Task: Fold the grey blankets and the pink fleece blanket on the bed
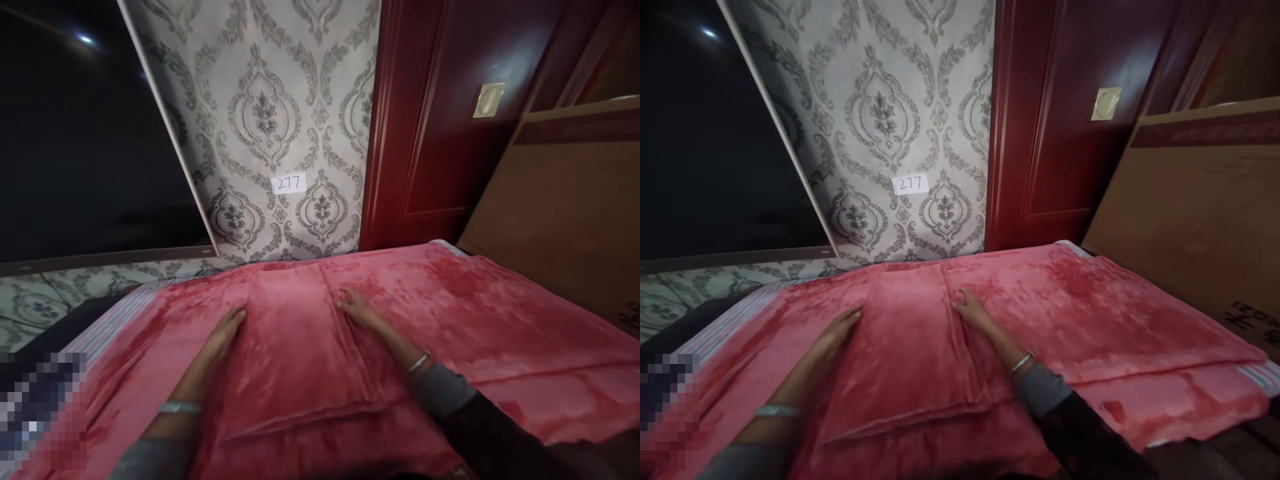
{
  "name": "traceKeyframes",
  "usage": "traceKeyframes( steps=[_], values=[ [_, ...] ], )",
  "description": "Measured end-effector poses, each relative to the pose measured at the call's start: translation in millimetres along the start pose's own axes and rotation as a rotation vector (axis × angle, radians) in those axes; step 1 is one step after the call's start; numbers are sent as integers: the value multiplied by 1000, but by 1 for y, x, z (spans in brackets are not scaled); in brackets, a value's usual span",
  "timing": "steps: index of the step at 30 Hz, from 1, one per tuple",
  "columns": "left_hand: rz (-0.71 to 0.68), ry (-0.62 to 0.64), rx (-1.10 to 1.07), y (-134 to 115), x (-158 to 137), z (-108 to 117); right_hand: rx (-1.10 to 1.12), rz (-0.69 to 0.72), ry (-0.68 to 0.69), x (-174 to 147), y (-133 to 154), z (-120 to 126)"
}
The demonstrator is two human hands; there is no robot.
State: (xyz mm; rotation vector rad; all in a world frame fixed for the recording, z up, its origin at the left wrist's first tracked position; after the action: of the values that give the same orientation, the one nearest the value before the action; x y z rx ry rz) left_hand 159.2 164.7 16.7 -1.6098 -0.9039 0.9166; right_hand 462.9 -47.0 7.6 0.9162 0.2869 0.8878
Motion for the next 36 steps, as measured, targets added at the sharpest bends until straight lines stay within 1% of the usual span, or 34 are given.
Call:
traceKeyframes(
  steps=[3, 6, 8, 11, 14, 18, 21, 23, 25, 28, 31, 32, 33, 36],
  values=[
    [86, -45, 8, -3, 40, -15, 36, 15, -7, 38, 6, -9],
    [91, -82, 43, -8, 72, -26, 73, 40, 9, 69, 12, -19],
    [90, -41, 9, -10, 88, -32, 98, 88, 17, 85, 15, -25],
    [90, 70, -63, -10, 107, -38, 114, 161, 17, 98, 13, -35],
    [72, 133, -61, -8, 119, -41, 103, 158, -10, 100, 0, -43],
    [42, 144, -9, -1, 130, -43, 85, 162, -167, 92, -13, -44],
    [53, 53, 9, 5, 134, -41, 41, 189, -253, 86, -14, -41],
    [44, -14, 31, 6, 136, -39, 3, 200, -268, 84, -12, -40],
    [1, -21, 74, 5, 136, -39, -35, 209, -265, 84, -12, -39],
    [-52, 56, 129, 2, 135, -42, -85, 192, -226, 85, -16, -41],
    [-16, 162, 96, 2, 134, -45, -95, 177, -213, 87, -21, -43],
    [-4, 167, 79, 2, 134, -45, -92, 185, -220, 87, -23, -43],
    [-4, 143, 77, 2, 135, -44, -91, 198, -228, 88, -23, -43],
    [-65, -3, 144, 3, 140, -40, -122, 228, -238, 89, -24, -43]
  ],
)
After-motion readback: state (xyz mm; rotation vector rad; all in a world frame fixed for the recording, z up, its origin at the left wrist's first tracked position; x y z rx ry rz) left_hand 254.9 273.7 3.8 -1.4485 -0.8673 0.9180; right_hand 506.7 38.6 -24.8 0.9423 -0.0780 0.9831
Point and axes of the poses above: each hand's wrist, its own x-axis towards the middle knuckle, its own z-axis out of the back of the hand, y = z × x, the point moved 4 cm from there along x, towards the middle knuckle, and after that the axes turned 13 degrees about -x, right-handed, at the moved point
